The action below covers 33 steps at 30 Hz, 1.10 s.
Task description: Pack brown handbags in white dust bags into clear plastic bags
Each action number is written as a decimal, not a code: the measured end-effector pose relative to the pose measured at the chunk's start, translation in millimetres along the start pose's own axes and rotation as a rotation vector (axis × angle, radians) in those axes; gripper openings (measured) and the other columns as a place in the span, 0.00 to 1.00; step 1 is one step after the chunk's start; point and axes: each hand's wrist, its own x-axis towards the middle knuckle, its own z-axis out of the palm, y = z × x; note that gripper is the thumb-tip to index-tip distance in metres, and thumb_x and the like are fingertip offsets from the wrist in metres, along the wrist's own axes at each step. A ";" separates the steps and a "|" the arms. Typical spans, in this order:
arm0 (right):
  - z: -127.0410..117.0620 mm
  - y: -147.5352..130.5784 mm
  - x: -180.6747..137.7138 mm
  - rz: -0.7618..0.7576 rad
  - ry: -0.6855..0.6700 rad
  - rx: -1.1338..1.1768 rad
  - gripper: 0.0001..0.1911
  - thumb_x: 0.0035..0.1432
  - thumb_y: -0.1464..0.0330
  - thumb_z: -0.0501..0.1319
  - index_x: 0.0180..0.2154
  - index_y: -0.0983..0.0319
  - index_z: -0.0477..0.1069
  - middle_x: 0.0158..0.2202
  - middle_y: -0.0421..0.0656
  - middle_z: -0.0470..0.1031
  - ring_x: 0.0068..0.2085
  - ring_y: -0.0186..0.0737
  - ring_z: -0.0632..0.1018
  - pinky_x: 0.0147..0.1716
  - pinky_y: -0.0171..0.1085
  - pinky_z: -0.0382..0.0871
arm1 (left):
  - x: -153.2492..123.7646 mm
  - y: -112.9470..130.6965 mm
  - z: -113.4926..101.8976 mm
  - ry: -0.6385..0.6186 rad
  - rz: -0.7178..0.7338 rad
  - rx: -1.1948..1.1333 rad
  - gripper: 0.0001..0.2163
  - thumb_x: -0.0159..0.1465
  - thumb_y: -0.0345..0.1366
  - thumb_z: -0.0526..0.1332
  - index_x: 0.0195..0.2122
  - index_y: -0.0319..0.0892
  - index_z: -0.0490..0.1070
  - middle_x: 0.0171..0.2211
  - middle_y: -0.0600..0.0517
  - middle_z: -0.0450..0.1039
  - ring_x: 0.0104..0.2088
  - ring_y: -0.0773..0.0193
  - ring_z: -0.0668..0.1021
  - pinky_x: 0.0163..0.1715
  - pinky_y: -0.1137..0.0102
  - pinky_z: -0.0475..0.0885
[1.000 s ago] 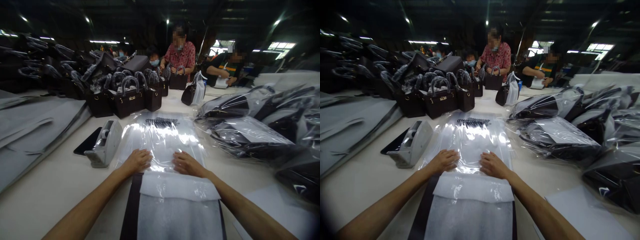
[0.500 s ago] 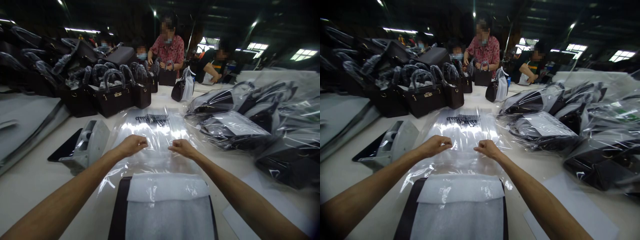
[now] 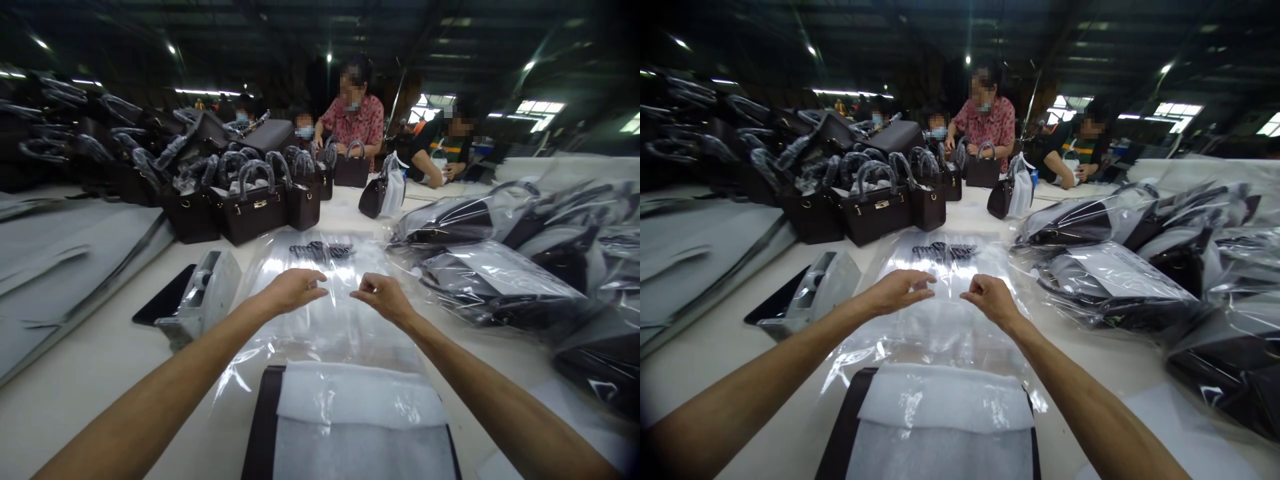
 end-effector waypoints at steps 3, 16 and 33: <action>4.0 -10.2 -0.5 -0.058 -0.066 -0.024 0.11 0.54 0.62 0.58 0.24 0.61 0.68 0.20 0.37 0.67 0.23 0.31 0.66 0.24 0.31 0.53 | 6.8 9.1 8.3 -0.015 0.044 0.083 0.11 0.62 0.41 0.53 0.32 0.43 0.73 0.27 0.53 0.72 0.29 0.64 0.73 0.29 0.72 0.62; 3.5 -40.7 -1.2 -0.092 -0.106 -0.074 0.05 0.53 0.69 0.58 0.27 0.61 0.68 0.25 0.38 0.69 0.26 0.32 0.67 0.26 0.31 0.54 | -5.8 -5.8 30.0 -0.012 0.045 0.277 0.11 0.62 0.37 0.53 0.26 0.43 0.71 0.24 0.53 0.70 0.26 0.65 0.74 0.27 0.72 0.65; 2.0 -35.4 21.0 0.094 -0.070 -0.027 0.16 0.56 0.63 0.54 0.19 0.62 0.62 0.15 0.35 0.64 0.18 0.29 0.67 0.21 0.29 0.55 | -21.5 -16.6 73.9 -0.044 0.476 0.334 0.07 0.60 0.26 0.52 0.33 0.38 0.70 0.44 0.43 0.71 0.43 0.57 0.73 0.41 0.63 0.69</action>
